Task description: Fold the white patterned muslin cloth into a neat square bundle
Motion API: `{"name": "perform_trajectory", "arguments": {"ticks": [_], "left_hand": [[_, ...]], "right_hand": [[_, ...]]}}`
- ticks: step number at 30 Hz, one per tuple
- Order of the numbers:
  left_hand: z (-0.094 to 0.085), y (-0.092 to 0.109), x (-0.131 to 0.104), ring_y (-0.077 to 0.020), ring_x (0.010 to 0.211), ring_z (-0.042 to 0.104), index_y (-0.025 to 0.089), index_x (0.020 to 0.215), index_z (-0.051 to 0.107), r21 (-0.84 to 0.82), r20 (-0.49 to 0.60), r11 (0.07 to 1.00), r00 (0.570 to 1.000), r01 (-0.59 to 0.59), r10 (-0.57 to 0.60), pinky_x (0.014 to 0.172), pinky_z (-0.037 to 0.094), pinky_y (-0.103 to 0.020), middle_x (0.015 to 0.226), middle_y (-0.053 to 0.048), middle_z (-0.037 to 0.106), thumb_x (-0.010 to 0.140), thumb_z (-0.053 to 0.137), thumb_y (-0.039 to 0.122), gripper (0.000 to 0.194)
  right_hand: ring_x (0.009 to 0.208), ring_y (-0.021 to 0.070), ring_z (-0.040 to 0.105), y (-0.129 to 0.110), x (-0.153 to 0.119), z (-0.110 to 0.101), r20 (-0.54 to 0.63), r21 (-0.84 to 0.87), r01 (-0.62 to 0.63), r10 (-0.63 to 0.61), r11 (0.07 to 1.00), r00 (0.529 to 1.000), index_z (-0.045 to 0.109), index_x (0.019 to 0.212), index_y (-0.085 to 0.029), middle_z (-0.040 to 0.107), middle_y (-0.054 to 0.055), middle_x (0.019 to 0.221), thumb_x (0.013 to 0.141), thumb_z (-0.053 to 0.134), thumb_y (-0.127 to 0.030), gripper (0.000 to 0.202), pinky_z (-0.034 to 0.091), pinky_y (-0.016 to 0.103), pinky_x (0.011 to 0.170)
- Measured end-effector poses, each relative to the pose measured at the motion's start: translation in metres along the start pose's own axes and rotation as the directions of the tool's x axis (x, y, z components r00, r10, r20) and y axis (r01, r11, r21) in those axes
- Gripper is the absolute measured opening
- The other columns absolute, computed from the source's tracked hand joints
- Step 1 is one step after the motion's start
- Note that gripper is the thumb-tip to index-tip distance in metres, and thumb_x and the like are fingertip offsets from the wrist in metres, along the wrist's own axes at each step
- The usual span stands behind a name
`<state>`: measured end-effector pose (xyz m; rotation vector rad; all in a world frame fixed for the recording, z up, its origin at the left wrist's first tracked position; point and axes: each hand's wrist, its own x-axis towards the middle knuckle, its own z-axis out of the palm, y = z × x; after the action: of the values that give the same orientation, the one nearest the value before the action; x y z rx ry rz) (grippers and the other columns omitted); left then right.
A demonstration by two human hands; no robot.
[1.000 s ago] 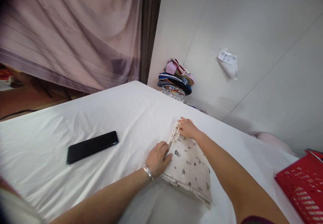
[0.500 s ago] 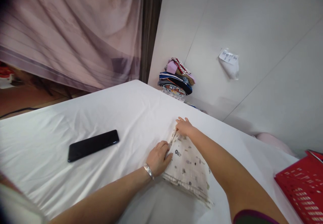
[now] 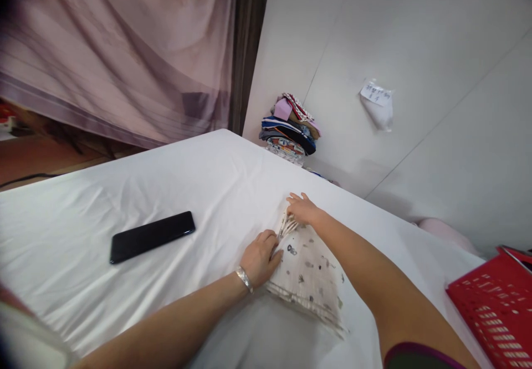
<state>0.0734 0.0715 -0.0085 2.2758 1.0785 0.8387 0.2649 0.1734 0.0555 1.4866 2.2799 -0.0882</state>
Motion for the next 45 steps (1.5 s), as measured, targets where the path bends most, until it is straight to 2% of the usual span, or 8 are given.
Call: {"name": "perform_trajectory", "arguments": {"ticks": [4, 8, 15, 21, 25, 33, 40, 45], "left_hand": [[0.0, 0.001, 0.0, -0.0177, 0.092, 0.048, 0.02, 0.082, 0.049, -0.007, 0.002, 1.0, 1.0, 0.015, -0.015, 0.08, 0.042, -0.031, 0.1, -0.004, 0.05, 0.08, 0.048, 0.025, 0.006], [0.001, 0.001, 0.001, -0.0173, 0.09, 0.048, 0.02, 0.083, 0.049, -0.029, -0.005, 0.999, 1.0, 0.03, -0.03, 0.078, 0.042, -0.03, 0.098, -0.004, 0.051, 0.08, 0.048, 0.025, 0.006], [0.006, -0.003, 0.001, -0.0168, 0.087, 0.049, 0.02, 0.084, 0.049, -0.049, -0.01, 0.996, 0.997, 0.07, -0.07, 0.076, 0.042, -0.03, 0.094, -0.003, 0.051, 0.08, 0.049, 0.026, 0.008], [0.004, -0.003, 0.001, -0.017, 0.089, 0.05, 0.02, 0.088, 0.049, -0.067, -0.03, 0.995, 0.997, 0.068, -0.07, 0.077, 0.043, -0.031, 0.097, -0.004, 0.052, 0.079, 0.049, 0.024, 0.01], [0.004, -0.003, 0.0, -0.0204, 0.104, 0.047, 0.021, 0.109, 0.049, -0.084, -0.041, 0.996, 0.999, -0.027, 0.023, 0.088, 0.041, -0.037, 0.119, -0.006, 0.05, 0.077, 0.052, 0.024, 0.032], [0.007, -0.006, 0.0, -0.0204, 0.104, 0.047, 0.021, 0.109, 0.054, -0.081, -0.036, 0.994, 0.997, -0.069, 0.067, 0.092, 0.041, -0.036, 0.115, -0.006, 0.054, 0.077, 0.052, 0.025, 0.032], [0.004, -0.003, 0.0, -0.0205, 0.103, 0.046, 0.021, 0.108, 0.054, -0.07, -0.005, 0.997, 0.999, -0.042, 0.041, 0.09, 0.042, -0.036, 0.115, -0.005, 0.053, 0.078, 0.051, 0.025, 0.03], [0.005, -0.004, 0.0, -0.0209, 0.103, 0.046, 0.02, 0.107, 0.054, -0.053, 0.005, 0.998, 0.999, -0.037, 0.037, 0.09, 0.042, -0.035, 0.115, -0.006, 0.053, 0.078, 0.05, 0.025, 0.029]], "right_hand": [[0.133, 0.0271, 0.017, 0.003, -0.005, -0.002, -0.014, -0.013, 0.056, -0.056, 0.998, 0.998, 0.067, 0.085, -0.024, 0.038, 0.006, 0.138, 0.07, 0.055, -0.013, 0.022, 0.009, 0.055, 0.103], [0.133, 0.0241, 0.018, 0.004, -0.008, -0.013, -0.143, -0.006, 0.073, -0.073, 0.997, 0.987, 0.066, 0.079, -0.022, 0.04, 0.005, 0.137, 0.074, 0.052, -0.014, 0.016, 0.012, 0.051, 0.104], [0.133, 0.0244, 0.02, -0.001, 0.004, -0.007, -0.105, 0.114, 0.037, -0.025, 0.993, 0.994, 0.066, 0.077, -0.022, 0.044, 0.004, 0.134, 0.073, 0.053, -0.014, 0.016, 0.014, 0.051, 0.103], [0.131, 0.0231, 0.024, 0.002, 0.01, 0.004, -0.117, 0.164, 0.016, 0.003, 0.986, 0.993, 0.067, 0.09, -0.025, 0.045, 0.002, 0.133, 0.079, 0.048, -0.02, 0.023, 0.02, 0.046, 0.104], [0.13, 0.0208, 0.028, 0.015, 0.008, 0.006, -0.132, 0.181, -0.047, 0.072, 0.982, 0.989, 0.065, 0.102, -0.025, 0.046, 0.001, 0.132, 0.084, 0.037, -0.023, 0.034, 0.026, 0.038, 0.104], [0.132, 0.0289, 0.02, 0.024, 0.009, 0.003, -0.081, 0.111, -0.208, 0.217, 0.972, 0.973, 0.065, 0.101, -0.028, 0.037, 0.004, 0.138, 0.069, 0.05, -0.019, 0.036, 0.021, 0.055, 0.1], [0.131, 0.0289, 0.02, 0.008, 0.014, -0.003, -0.069, -0.01, -0.269, 0.268, 0.963, 0.961, 0.066, 0.096, -0.024, 0.044, 0.01, 0.131, 0.069, 0.049, -0.014, 0.033, 0.016, 0.056, 0.1], [0.131, 0.0292, 0.02, 0.0, 0.018, -0.005, -0.105, -0.076, -0.238, 0.229, 0.968, 0.968, 0.065, 0.095, -0.02, 0.045, 0.013, 0.129, 0.072, 0.047, -0.011, 0.03, 0.012, 0.055, 0.101]]}}
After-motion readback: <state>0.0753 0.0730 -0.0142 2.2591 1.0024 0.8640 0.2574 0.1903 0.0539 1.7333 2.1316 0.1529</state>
